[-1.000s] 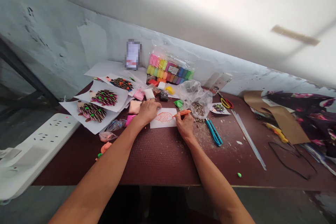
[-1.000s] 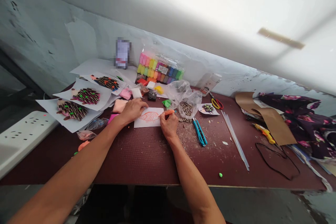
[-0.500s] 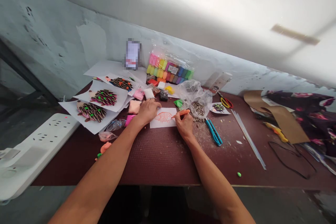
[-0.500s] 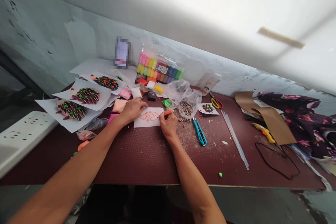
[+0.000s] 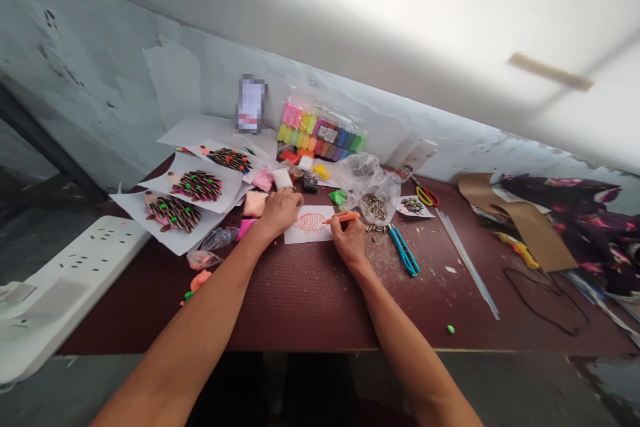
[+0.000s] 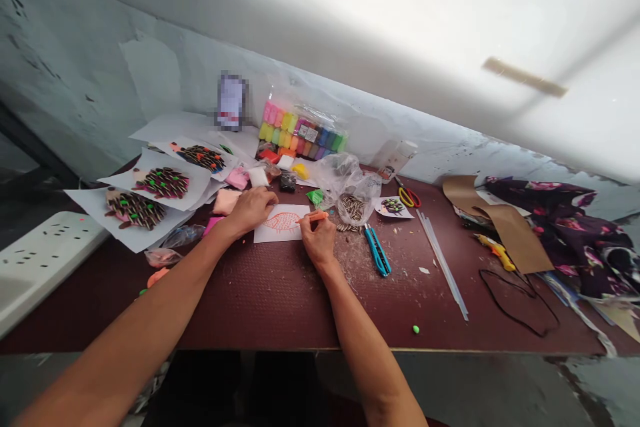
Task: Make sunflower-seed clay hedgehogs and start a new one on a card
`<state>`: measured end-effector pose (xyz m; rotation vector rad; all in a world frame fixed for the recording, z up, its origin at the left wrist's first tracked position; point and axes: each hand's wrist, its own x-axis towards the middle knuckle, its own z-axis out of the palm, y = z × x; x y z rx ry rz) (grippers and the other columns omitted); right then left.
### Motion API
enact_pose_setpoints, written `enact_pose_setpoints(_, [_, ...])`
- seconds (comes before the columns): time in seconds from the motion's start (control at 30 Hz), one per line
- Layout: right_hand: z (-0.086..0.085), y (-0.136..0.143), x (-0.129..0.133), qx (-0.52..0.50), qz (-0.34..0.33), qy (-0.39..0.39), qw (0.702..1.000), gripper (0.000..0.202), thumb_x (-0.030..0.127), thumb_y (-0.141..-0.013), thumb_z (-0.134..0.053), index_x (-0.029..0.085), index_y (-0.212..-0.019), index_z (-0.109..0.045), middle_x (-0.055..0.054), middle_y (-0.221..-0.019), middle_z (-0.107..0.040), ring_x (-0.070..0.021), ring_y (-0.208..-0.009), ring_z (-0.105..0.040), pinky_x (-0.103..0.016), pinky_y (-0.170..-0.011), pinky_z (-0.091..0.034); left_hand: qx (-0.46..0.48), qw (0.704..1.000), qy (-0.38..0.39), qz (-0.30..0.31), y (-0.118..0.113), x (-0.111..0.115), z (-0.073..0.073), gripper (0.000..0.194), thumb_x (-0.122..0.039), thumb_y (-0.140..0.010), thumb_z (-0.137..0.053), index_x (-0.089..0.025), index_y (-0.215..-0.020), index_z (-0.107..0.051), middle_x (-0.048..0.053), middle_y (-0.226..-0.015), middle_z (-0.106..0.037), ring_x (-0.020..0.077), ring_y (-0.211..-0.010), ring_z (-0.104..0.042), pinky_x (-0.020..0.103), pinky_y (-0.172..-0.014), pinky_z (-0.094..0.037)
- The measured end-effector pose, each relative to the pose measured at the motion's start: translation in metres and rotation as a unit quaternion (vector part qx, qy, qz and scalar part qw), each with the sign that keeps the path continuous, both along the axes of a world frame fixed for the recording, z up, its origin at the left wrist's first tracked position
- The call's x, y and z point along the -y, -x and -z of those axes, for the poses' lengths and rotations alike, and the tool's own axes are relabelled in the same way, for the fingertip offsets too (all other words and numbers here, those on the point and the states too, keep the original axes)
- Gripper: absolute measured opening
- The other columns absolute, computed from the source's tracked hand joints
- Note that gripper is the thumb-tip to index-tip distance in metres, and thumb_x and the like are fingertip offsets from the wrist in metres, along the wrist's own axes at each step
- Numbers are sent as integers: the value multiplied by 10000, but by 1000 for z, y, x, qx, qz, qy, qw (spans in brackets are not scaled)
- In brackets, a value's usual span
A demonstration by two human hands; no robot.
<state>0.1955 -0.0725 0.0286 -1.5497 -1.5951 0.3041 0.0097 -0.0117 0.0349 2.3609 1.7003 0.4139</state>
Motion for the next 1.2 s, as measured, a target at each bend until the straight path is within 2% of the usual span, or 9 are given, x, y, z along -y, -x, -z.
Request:
enact_pose_setpoints(0.37, [3, 1, -1, 12, -47, 12, 999, 250, 375, -848, -493, 201, -722, -622, -31, -646, -674, -163, -558, -610, -255, -586, -471, 2, 1000, -2, -1, 1, 0, 1, 285, -183, -906, -504, -234, -1053, -743, 91, -1090, -706, 246, -1092, -631, 345, -929, -488])
enact_pose_setpoints(0.8, [2, 1, -1, 7, -33, 24, 999, 228, 345, -828, -493, 195, -700, -609, -21, -602, -648, -150, -525, -578, -243, -555, -431, 10, 1000, 8, 0, 0, 0, 0, 287, -172, -909, -501, -218, -1063, -739, 105, -1110, -697, 262, -1112, -626, 363, -941, -480])
enact_pose_setpoints(1.0, [4, -1, -2, 17, 11, 7, 1000, 243, 347, -823, -489, 179, -700, -613, -35, -591, -636, -158, -515, -568, -255, -547, -413, 4, 1000, 12, 4, 1, 1, -2, 290, -173, -908, -500, -212, -1069, -738, 108, -1113, -696, 265, -1113, -628, 367, -943, -482])
enact_pose_setpoints(1.2, [5, -1, -2, 28, 0, 1, 1000, 248, 348, -828, -497, 173, -720, -634, -36, -608, -653, -156, -535, -581, -248, -567, -422, -2, 1000, 11, 2, 0, 2, -4, 293, -174, -912, -494, -213, -1069, -738, 105, -1117, -701, 259, -1112, -630, 359, -935, -486])
